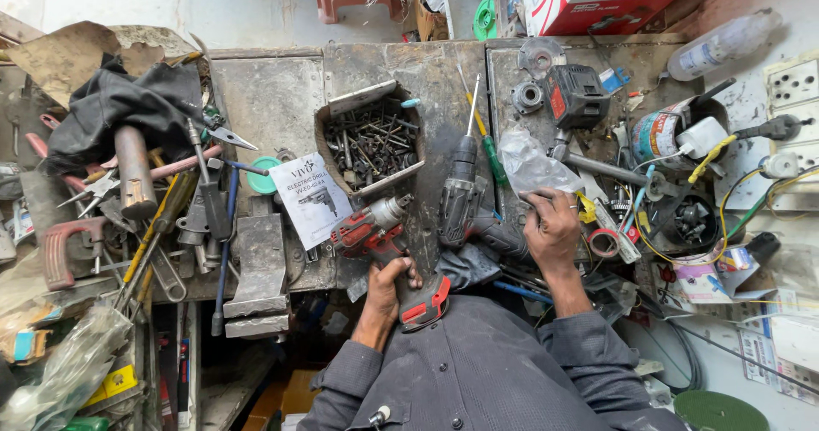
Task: The person handles a cordless impact driver at a cluttered workbench, turning it over and removing its battery pack. They then pick through a box of screws and fasteners, lifting handfuls and sorting through them by hand.
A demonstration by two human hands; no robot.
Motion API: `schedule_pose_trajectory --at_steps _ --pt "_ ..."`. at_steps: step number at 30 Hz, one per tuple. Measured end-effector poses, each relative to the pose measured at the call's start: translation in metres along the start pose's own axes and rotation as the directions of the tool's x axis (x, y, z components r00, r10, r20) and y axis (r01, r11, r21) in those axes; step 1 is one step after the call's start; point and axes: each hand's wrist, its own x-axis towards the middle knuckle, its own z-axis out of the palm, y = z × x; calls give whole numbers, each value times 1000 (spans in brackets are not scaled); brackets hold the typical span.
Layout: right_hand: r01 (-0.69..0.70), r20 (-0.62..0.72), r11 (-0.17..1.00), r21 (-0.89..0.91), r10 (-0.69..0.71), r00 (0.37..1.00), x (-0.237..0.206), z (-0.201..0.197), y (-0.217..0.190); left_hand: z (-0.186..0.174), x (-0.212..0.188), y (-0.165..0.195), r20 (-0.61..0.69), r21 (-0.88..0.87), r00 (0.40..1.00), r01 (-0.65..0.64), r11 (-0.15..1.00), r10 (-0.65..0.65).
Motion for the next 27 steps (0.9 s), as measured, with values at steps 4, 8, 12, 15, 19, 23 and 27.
schedule_pose_trajectory --at_steps 4,8,12,15,19,23,27 --pt "13 -11 1000 26 -13 1000 0 -8 10 2 2 0 -53 11 999 12 1000 -11" --pt "-144 -137 980 136 162 977 7 -15 23 7 6 -1 -125 71 992 -7 997 16" --pt "-151 -242 963 224 205 948 20 -23 35 13 9 -2 -137 119 990 -19 993 36" --pt "-91 -258 979 182 137 956 27 -27 36 16 11 -2 -204 144 979 20 989 9" --pt "-71 -92 959 276 100 991 26 -28 27 20 11 -1 -203 146 979 -3 989 33" --pt "-117 146 895 430 59 988 21 -33 24 21 10 -1 -210 136 978 9 991 20" --pt "-399 13 685 609 495 869 47 -40 45 21 9 0 -209 134 978 23 991 6"
